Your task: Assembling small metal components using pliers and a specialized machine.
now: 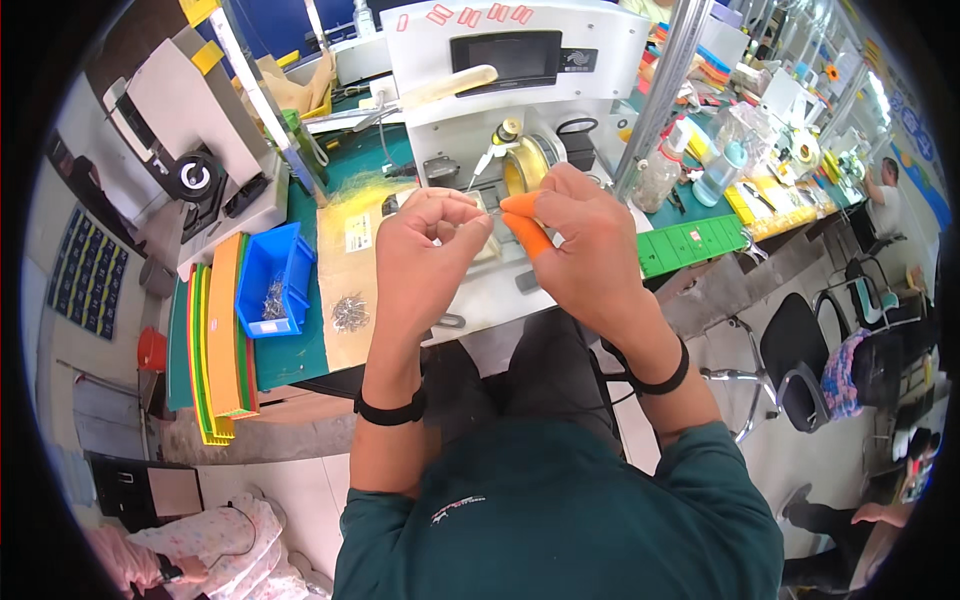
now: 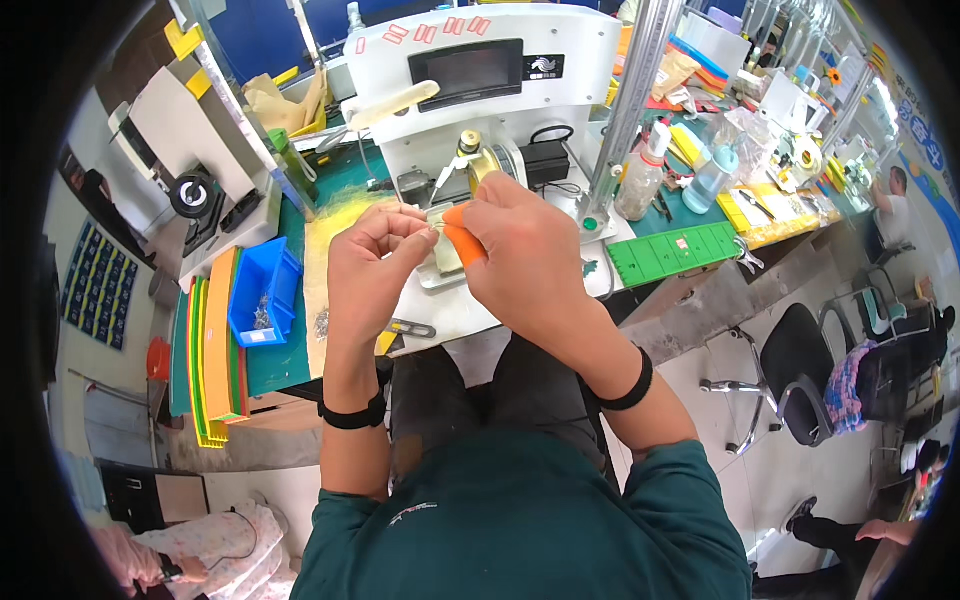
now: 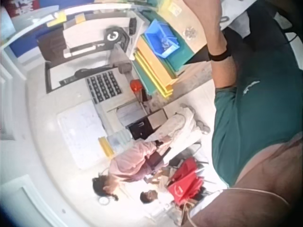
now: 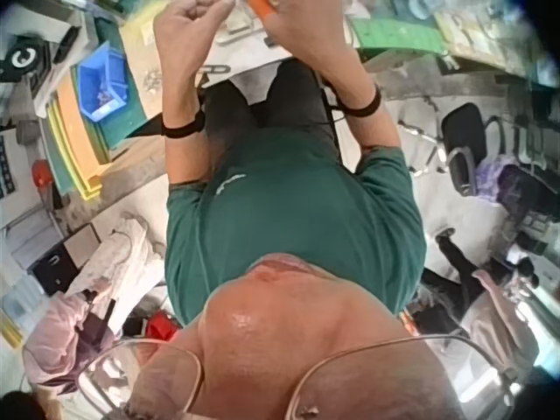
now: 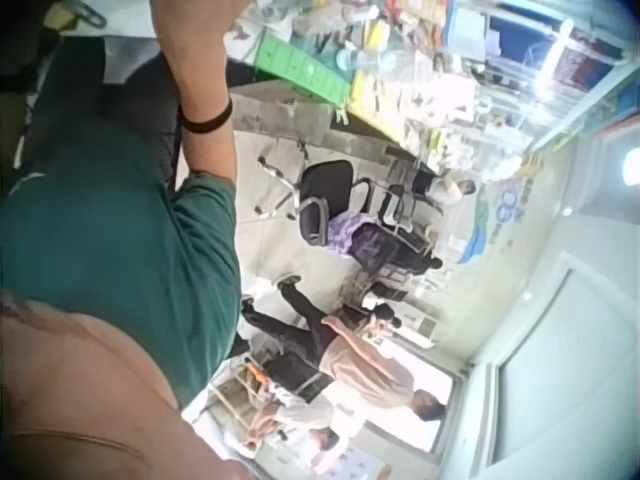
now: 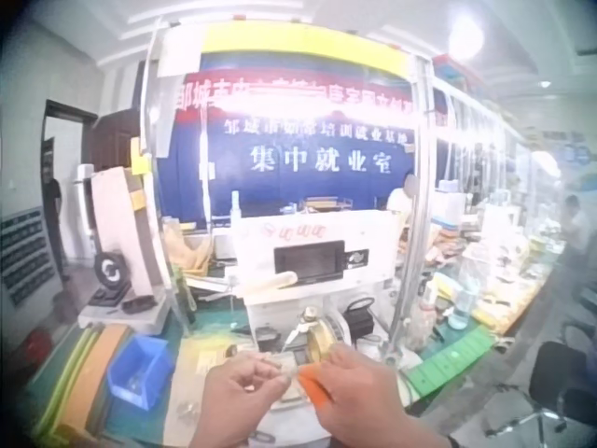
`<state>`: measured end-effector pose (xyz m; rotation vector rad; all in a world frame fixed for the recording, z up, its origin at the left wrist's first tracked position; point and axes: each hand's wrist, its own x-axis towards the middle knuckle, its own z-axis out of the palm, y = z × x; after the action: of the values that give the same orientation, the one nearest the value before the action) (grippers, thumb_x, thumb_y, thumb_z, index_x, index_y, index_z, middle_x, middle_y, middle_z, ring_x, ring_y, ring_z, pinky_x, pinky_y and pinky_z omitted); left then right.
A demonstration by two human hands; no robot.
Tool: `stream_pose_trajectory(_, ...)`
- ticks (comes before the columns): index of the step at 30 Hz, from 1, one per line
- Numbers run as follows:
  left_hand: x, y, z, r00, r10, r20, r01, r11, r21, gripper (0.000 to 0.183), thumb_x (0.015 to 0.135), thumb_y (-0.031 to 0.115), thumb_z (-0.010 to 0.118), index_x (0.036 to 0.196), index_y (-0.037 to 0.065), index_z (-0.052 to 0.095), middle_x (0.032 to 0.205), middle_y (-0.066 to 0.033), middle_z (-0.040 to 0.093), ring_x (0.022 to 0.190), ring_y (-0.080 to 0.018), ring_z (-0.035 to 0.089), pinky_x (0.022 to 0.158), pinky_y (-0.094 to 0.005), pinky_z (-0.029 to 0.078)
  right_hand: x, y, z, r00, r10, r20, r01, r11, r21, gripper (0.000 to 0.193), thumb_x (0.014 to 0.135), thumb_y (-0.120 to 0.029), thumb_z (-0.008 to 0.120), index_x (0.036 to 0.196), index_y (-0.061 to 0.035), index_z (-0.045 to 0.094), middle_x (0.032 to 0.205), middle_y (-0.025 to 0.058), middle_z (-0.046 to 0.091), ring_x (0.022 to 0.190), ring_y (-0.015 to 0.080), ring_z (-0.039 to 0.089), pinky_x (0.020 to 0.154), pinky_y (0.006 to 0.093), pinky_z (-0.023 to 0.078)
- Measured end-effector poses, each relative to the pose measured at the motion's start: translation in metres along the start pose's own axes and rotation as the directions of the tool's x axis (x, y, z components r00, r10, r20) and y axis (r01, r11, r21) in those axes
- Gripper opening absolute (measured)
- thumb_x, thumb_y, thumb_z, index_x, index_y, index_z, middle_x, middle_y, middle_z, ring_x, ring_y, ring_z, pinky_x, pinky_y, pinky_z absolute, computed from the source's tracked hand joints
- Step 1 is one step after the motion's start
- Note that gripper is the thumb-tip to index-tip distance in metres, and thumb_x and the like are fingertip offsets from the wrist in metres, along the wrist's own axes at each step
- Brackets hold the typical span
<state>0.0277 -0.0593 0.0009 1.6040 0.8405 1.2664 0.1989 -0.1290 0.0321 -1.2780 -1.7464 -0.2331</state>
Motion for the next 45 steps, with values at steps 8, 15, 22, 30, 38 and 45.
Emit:
stream_pose_trajectory(8, 0.001, -0.002, -0.006, 0.998, -0.010, 0.056, 0.012, 1.000, -0.022, 0.011, 0.082, 0.010, 0.080, 0.088, 0.000, 0.078, 0.101, -0.0016, 0.069, 0.069, -0.0038, 0.051, 0.064, -0.0220, 0.043, 0.001, 0.001, 0.010, 0.995, -0.091, 0.028, 0.093, 0.992, -0.089, 0.008, 0.076, -0.001, 0.075, 0.082, -0.0038, 0.071, 0.078, 0.0081, 0.056, 0.072, 0.0278, 0.063, 0.057, 0.0402, 0.048)
stream_pose_trajectory(15, 0.002, -0.001, -0.008, 0.995, -0.035, 0.089, 0.041, 0.997, -0.062, 0.012, 0.083, 0.010, 0.080, 0.090, 0.000, 0.078, 0.104, -0.0028, 0.069, 0.069, -0.0036, 0.051, 0.065, -0.0215, 0.043, 0.002, 0.000, 0.010, 0.985, -0.139, 0.101, 0.159, 0.960, -0.231, 0.012, 0.078, -0.001, 0.077, 0.080, -0.0018, 0.064, 0.082, 0.0087, 0.058, 0.072, 0.0287, 0.064, 0.059, 0.0392, 0.050)
stream_pose_trajectory(22, 0.001, -0.003, -0.012, 0.995, 0.005, 0.102, 0.000, 0.999, -0.051, 0.011, 0.083, 0.010, 0.080, 0.089, 0.000, 0.078, 0.108, -0.0037, 0.068, 0.067, -0.0037, 0.052, 0.066, -0.0215, 0.043, 0.001, -0.005, 0.010, 0.976, -0.177, 0.125, 0.204, 0.944, -0.258, 0.016, 0.075, -0.001, 0.079, 0.086, -0.0022, 0.066, 0.083, 0.0093, 0.058, 0.073, 0.0301, 0.063, 0.061, 0.0399, 0.051)
stream_pose_trajectory(30, -0.005, 0.004, -0.009, 0.991, 0.082, 0.104, -0.072, 0.993, -0.093, 0.007, 0.082, 0.003, 0.079, 0.088, 0.001, 0.076, 0.110, -0.0030, 0.065, 0.065, -0.0019, 0.046, 0.062, -0.0179, 0.041, -0.005, 0.013, -0.001, 0.901, 0.394, 0.183, -0.423, 0.700, 0.576, 0.024, 0.089, -0.011, 0.080, 0.107, 0.0018, 0.070, 0.101, 0.0102, 0.072, 0.087, 0.0184, 0.069, 0.080, 0.0281, 0.053)
stream_pose_trajectory(38, -0.008, 0.004, -0.009, 0.967, 0.244, 0.073, -0.247, 0.968, 0.040, 0.009, 0.085, -0.005, 0.076, 0.093, -0.001, 0.075, 0.117, -0.0060, 0.063, 0.064, 0.0012, 0.041, 0.058, -0.0164, 0.037, -0.001, 0.011, 0.000, 0.752, 0.415, 0.512, -0.656, 0.396, 0.642, 0.014, 0.095, -0.010, 0.071, 0.102, 0.0025, 0.072, 0.088, 0.0075, 0.073, 0.080, 0.0114, 0.068, 0.072, 0.0261, 0.053)
stream_pose_trajectory(45, -0.008, 0.017, 0.002, 0.808, 0.555, 0.197, -0.588, 0.773, 0.238, 0.014, 0.081, -0.008, 0.076, 0.091, 0.001, 0.074, 0.118, -0.0091, 0.065, 0.063, -0.0066, 0.045, 0.057, -0.0220, 0.039, -0.012, 0.027, -0.018, 0.577, 0.373, 0.727, -0.771, -0.047, 0.635, 0.021, 0.100, -0.014, 0.057, 0.100, 0.0015, 0.071, 0.086, 0.0096, 0.070, 0.073, 0.0172, 0.067, 0.069, 0.0313, 0.056)
